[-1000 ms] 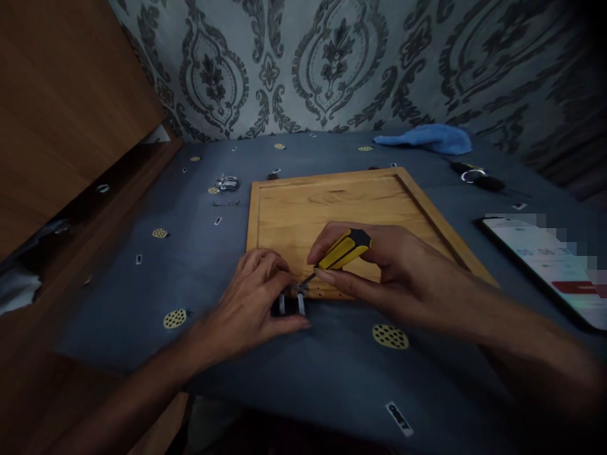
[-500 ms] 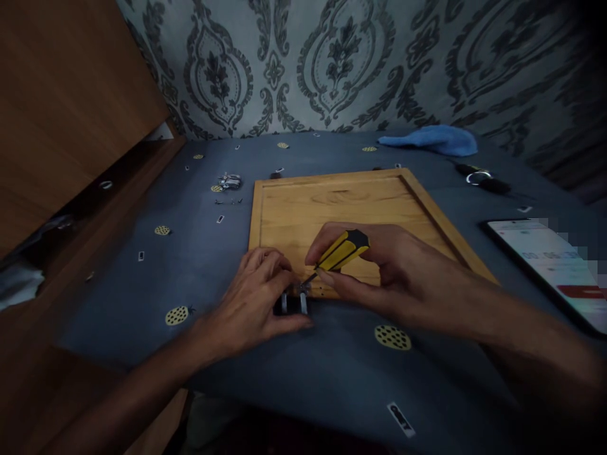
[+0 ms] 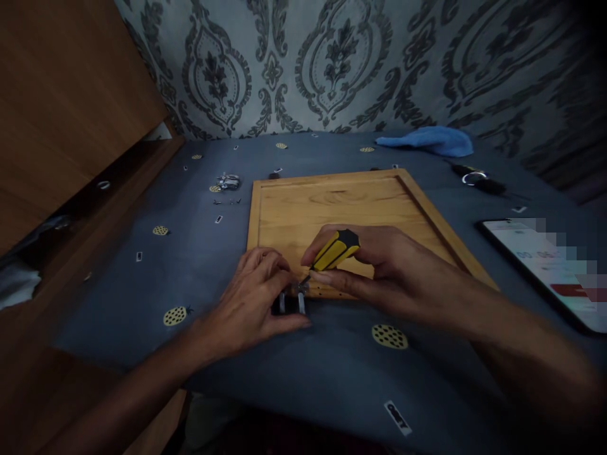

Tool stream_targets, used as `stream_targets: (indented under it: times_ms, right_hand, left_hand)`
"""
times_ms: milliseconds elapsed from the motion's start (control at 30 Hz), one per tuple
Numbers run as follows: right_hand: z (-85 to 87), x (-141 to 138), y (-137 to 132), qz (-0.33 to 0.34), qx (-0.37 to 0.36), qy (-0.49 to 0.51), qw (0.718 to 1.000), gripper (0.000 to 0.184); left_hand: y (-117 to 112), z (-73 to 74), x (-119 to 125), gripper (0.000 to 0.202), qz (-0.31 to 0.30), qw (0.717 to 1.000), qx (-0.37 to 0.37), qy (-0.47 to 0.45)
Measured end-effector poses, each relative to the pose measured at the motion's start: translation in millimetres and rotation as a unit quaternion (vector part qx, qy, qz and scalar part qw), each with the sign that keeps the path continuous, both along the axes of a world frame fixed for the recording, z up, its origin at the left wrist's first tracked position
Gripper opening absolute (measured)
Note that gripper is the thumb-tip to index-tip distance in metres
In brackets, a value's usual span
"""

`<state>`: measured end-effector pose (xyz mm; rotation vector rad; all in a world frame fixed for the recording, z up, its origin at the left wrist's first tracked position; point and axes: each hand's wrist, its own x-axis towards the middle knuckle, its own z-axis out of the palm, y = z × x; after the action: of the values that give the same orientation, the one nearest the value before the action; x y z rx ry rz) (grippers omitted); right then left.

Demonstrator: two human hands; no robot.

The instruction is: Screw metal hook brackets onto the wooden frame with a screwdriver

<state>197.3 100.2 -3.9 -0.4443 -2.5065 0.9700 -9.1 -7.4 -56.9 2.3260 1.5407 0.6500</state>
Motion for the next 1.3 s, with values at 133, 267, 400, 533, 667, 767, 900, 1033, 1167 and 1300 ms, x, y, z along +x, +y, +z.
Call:
stream_targets:
  times_ms: [133,267,400,533,667,767,900,1033,1167,1300]
  right_hand:
    - [-0.5,-0.8,-0.9,-0.003,0.024,0.014,1.000,0.042]
    - [-2.7,-1.5,-3.9,-0.018,0.027,0.005,0.999,0.042]
    - [-5.4,-1.5,-5.9,-0.029,0.044,0.016,0.998,0.043]
    - [-6.1,-2.0,-6.6,-0.033,0.054,0.029,0.998,0.046]
    - [-4.2,-2.0,-7.4,-0.038,0.035,0.015,0.999,0.044]
    - [0.7,-0.6,-10.0,-0.038,0.012,0.002,0.999,0.042]
    - [11.2,1.9,-16.7,-0.083,-0.039,0.080,0.993,0.034]
    - [13.7,5.0,-19.9,-0.129,-0.067,0.145,0.979,0.020]
    - [2.3,9.6,-16.5,-0.110,-0.030,0.110,0.987,0.021]
    - [-8.0,13.4,-15.3,-0.098,0.002,0.085,0.992,0.020]
  left_hand:
    - [-0.2,-1.8,0.1,0.042,0.003,1.000,0.011,-0.007]
    - [-0.1,-3.7,0.4,0.040,0.005,1.000,0.014,-0.010]
    - [0.0,-5.3,0.8,0.042,0.009,1.000,0.021,-0.007]
    - [0.0,-5.2,1.0,0.043,0.001,1.000,0.028,-0.006]
    - [-0.1,-4.6,1.3,0.045,0.000,0.999,0.034,-0.002]
    - [-0.1,-4.1,1.6,0.044,0.003,0.999,0.033,0.003]
    - [0.0,-4.1,1.0,0.041,0.002,0.999,0.034,0.008]
    - [0.6,-5.9,0.3,0.041,-0.008,0.998,0.059,-0.010]
    - [1.1,-6.2,0.8,0.040,-0.016,0.997,0.067,-0.017]
    - [1.0,-4.1,1.6,0.040,-0.019,0.998,0.051,-0.010]
